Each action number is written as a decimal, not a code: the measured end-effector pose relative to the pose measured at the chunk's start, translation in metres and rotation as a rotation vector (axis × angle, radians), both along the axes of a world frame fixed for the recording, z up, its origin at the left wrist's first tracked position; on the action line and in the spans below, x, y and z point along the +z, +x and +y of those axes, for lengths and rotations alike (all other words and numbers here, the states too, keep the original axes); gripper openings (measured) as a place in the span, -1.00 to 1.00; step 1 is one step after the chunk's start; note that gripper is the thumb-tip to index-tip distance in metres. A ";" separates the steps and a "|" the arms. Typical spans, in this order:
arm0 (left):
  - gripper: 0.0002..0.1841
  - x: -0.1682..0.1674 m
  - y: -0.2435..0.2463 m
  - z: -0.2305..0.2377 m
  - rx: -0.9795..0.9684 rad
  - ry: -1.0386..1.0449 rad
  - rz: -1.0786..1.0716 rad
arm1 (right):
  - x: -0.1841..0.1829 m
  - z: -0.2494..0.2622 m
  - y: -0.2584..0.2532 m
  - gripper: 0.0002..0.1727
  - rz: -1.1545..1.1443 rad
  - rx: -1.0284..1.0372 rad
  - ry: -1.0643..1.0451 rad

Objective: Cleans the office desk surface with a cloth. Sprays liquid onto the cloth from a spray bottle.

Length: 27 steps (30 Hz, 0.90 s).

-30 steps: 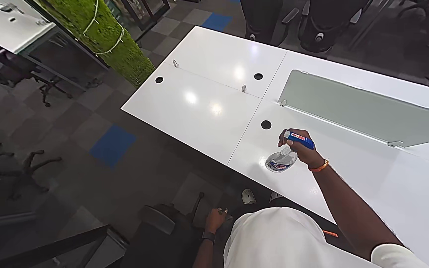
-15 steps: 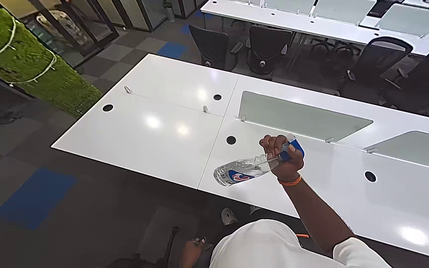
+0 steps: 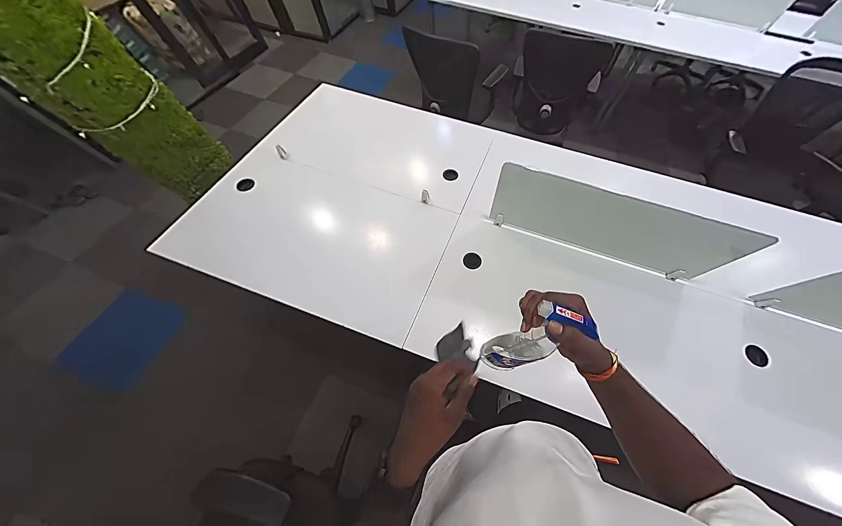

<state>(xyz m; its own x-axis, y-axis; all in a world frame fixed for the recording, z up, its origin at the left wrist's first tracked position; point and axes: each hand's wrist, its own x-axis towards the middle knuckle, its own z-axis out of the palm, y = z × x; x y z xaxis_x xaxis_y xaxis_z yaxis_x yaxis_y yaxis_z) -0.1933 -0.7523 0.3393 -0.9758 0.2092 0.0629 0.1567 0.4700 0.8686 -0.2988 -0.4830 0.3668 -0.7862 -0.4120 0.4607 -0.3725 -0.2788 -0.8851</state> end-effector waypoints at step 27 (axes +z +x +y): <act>-0.52 0.137 -0.064 0.323 -0.608 0.153 -0.740 | 0.035 0.272 0.087 -0.69 0.643 -0.436 0.697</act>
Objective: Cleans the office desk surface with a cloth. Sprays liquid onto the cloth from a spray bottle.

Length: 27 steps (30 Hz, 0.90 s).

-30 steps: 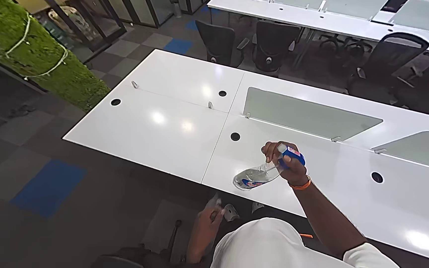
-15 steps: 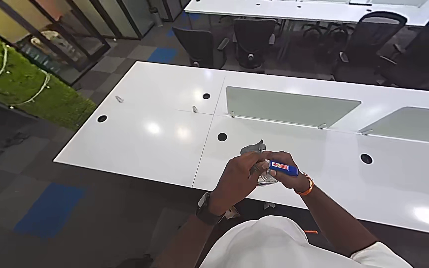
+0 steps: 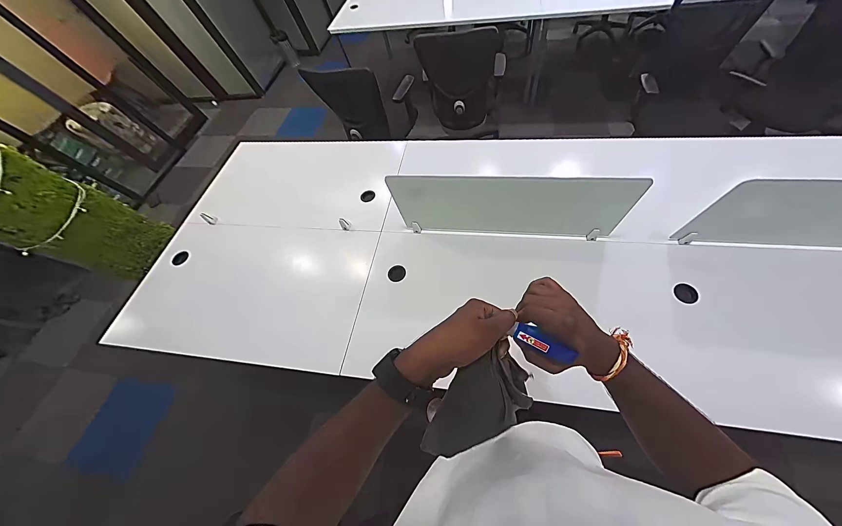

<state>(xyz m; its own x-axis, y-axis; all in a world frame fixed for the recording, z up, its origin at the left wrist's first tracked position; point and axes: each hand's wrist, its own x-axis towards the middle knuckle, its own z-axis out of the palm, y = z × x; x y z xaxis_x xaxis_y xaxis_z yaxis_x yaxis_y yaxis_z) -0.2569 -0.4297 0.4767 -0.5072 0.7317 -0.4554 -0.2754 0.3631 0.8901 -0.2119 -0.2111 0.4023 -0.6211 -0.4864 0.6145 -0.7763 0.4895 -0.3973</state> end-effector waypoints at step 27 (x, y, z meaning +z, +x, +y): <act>-0.58 -0.079 0.086 -0.011 0.309 -0.336 0.364 | -0.049 0.051 -0.012 -0.62 -0.609 0.439 -0.883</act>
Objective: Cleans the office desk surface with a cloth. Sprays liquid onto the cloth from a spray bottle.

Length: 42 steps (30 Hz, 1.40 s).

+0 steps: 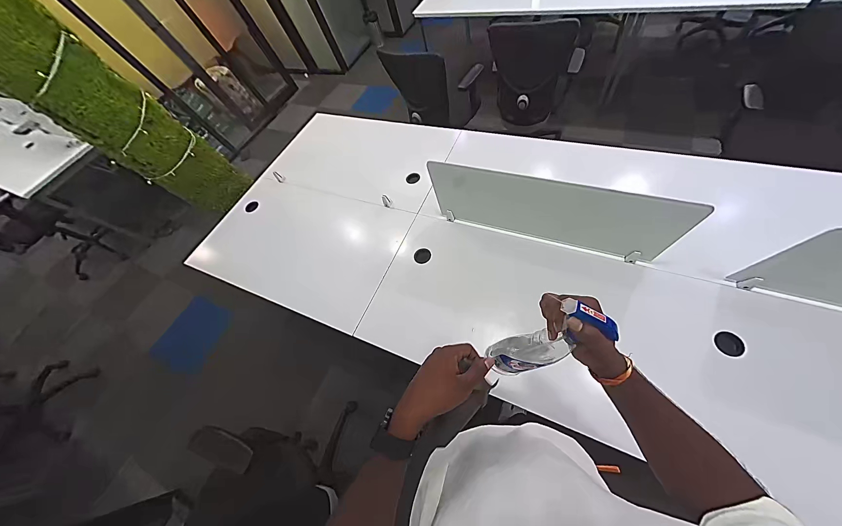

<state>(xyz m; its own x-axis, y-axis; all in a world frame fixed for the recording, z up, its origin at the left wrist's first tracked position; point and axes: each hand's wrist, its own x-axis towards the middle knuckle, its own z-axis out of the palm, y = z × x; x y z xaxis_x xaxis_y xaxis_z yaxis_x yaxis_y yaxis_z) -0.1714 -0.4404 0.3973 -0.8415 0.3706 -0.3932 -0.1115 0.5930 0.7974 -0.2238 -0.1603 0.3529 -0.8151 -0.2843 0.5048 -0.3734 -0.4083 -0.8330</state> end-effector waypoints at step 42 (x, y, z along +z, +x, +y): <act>-0.35 -0.250 0.199 -0.187 0.557 -0.685 -0.349 | -0.127 -0.024 0.069 -0.69 0.012 0.087 0.736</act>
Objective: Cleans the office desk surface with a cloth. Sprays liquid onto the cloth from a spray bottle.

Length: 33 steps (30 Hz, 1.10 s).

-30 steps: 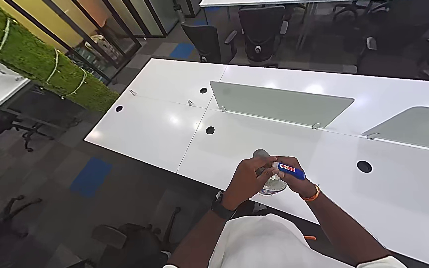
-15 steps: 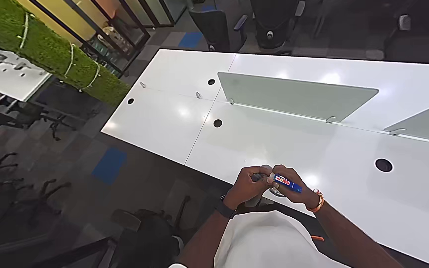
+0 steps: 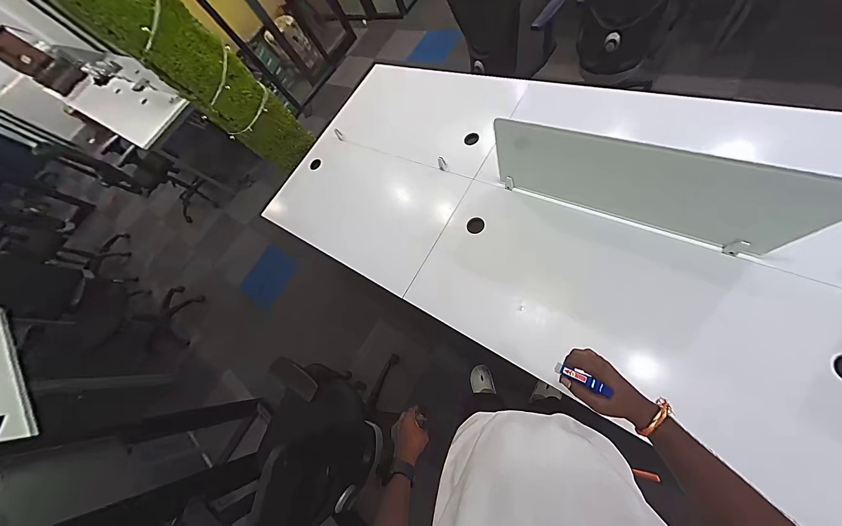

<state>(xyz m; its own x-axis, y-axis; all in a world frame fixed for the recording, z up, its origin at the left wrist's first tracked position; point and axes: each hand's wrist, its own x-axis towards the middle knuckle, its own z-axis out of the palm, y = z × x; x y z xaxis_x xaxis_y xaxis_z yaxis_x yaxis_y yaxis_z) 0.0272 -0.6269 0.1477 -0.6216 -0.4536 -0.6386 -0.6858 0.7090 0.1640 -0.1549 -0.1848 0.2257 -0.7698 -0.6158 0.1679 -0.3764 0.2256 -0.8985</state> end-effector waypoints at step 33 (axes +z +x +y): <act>-0.66 -0.029 -0.120 -0.051 -0.396 0.261 0.118 | 0.060 0.068 0.120 -0.61 0.115 -1.449 -0.037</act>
<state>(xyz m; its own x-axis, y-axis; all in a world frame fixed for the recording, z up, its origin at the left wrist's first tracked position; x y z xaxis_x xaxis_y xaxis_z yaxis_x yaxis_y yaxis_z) -0.0926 -0.6777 0.1182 -0.7891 -0.0012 -0.6143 -0.3374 0.8365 0.4317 -0.0350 -0.1165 0.2854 -0.6812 0.6809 0.2688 0.0880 0.4407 -0.8933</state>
